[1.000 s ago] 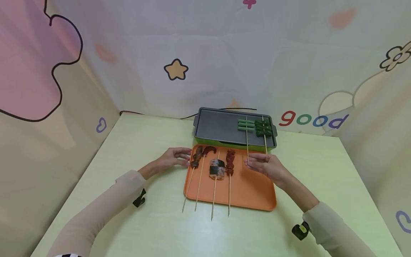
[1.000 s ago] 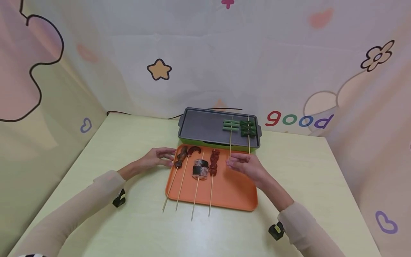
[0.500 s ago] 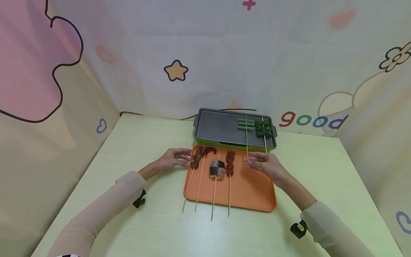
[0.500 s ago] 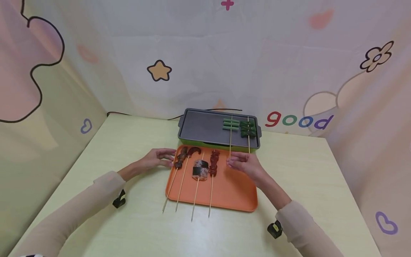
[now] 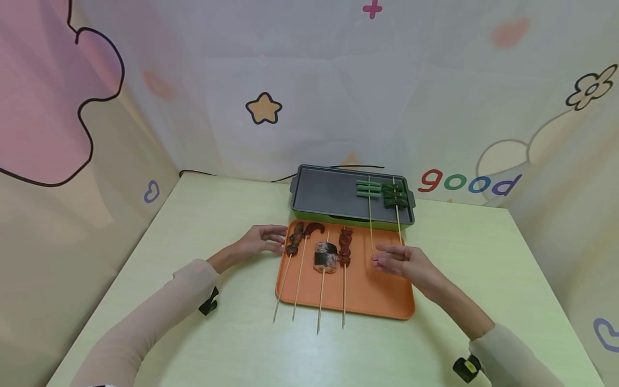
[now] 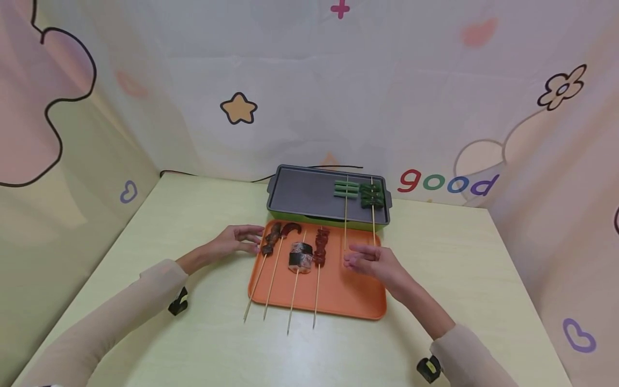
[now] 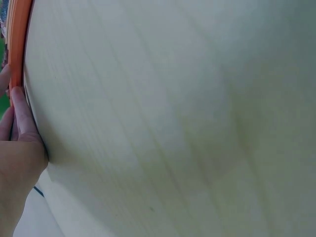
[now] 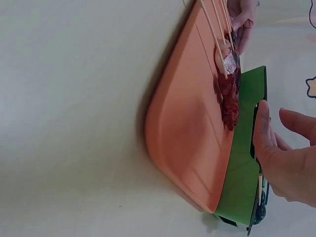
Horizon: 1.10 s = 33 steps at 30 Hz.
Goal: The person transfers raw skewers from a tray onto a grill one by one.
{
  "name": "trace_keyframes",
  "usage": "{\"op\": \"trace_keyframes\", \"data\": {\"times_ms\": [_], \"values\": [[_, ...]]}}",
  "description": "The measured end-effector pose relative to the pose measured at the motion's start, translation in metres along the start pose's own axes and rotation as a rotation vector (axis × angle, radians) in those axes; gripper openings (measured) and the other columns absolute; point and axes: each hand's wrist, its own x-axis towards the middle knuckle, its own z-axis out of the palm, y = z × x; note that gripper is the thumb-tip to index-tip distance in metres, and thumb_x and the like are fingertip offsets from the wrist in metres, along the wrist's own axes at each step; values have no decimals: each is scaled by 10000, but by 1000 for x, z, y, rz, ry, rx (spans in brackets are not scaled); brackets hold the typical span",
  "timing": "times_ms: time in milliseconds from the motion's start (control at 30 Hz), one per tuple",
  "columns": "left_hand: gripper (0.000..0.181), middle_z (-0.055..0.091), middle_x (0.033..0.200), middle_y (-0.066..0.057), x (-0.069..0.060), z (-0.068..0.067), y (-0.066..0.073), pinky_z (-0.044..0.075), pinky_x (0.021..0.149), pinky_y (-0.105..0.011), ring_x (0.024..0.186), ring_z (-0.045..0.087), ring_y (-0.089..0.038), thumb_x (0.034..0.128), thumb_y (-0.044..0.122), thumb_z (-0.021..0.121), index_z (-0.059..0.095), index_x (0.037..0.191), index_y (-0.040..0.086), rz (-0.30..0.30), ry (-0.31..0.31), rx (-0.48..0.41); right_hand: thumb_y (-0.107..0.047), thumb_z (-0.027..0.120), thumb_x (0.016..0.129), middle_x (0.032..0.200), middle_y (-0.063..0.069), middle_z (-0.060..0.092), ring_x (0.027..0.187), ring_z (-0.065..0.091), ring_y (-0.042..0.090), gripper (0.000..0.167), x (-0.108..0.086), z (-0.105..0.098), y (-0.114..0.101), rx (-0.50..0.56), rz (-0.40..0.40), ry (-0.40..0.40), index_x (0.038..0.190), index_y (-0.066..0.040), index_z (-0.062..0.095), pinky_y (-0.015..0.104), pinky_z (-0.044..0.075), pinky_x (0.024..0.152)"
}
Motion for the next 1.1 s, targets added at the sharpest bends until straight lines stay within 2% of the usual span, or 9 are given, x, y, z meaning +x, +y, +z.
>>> {"op": "trace_keyframes", "data": {"times_ms": [167, 333, 533, 767, 933, 1100], "values": [[629, 523, 1505, -238, 1, 0, -2, 530, 999, -265, 1243, 621, -286, 924, 10, 720, 473, 1501, -18, 12, -5, -9, -160, 605, 1038, 1329, 200, 681, 1177, 708, 217, 576, -15, 3, 9, 2, 17, -50, 1499, 118, 400, 363, 525, 1036], [629, 531, 1501, -226, 2, -1, -4, 521, 976, -230, 1171, 640, -182, 919, 11, 726, 482, 1498, -9, 8, -5, -11, -158, 595, 1043, 1309, 186, 694, 1144, 716, 174, 573, -27, 11, 21, 43, 11, -122, 1480, 153, 394, 333, 551, 1008], [624, 541, 1493, -223, 3, -1, -5, 536, 961, -224, 1111, 644, -100, 919, 5, 722, 486, 1496, -6, 4, -1, -18, -127, 591, 1040, 1286, 196, 699, 1094, 725, 140, 546, -34, 29, 36, 116, 13, -199, 1454, 178, 408, 285, 577, 955], [629, 538, 1496, -226, 3, 0, -5, 541, 955, -228, 1100, 640, -89, 916, -1, 723, 485, 1498, -4, 8, 0, -14, -94, 601, 1028, 1244, 230, 710, 1079, 737, 184, 540, -38, 50, 52, 199, 2, -294, 1426, 214, 407, 318, 588, 940], [642, 535, 1504, -216, 4, -2, -6, 543, 955, -234, 1117, 644, -106, 911, 5, 734, 486, 1502, 8, 4, 8, -6, -90, 604, 1027, 1194, 203, 734, 1056, 746, 190, 525, -38, 64, 58, 250, 14, -320, 1420, 207, 423, 326, 591, 931], [642, 533, 1506, -215, 3, -2, -6, 541, 963, -238, 1129, 653, -116, 909, 5, 736, 488, 1500, 7, 1, 10, -10, -97, 601, 1029, 1209, 228, 722, 1063, 747, 212, 546, -39, 73, 61, 275, 42, -312, 1440, 200, 399, 326, 590, 932]]}}
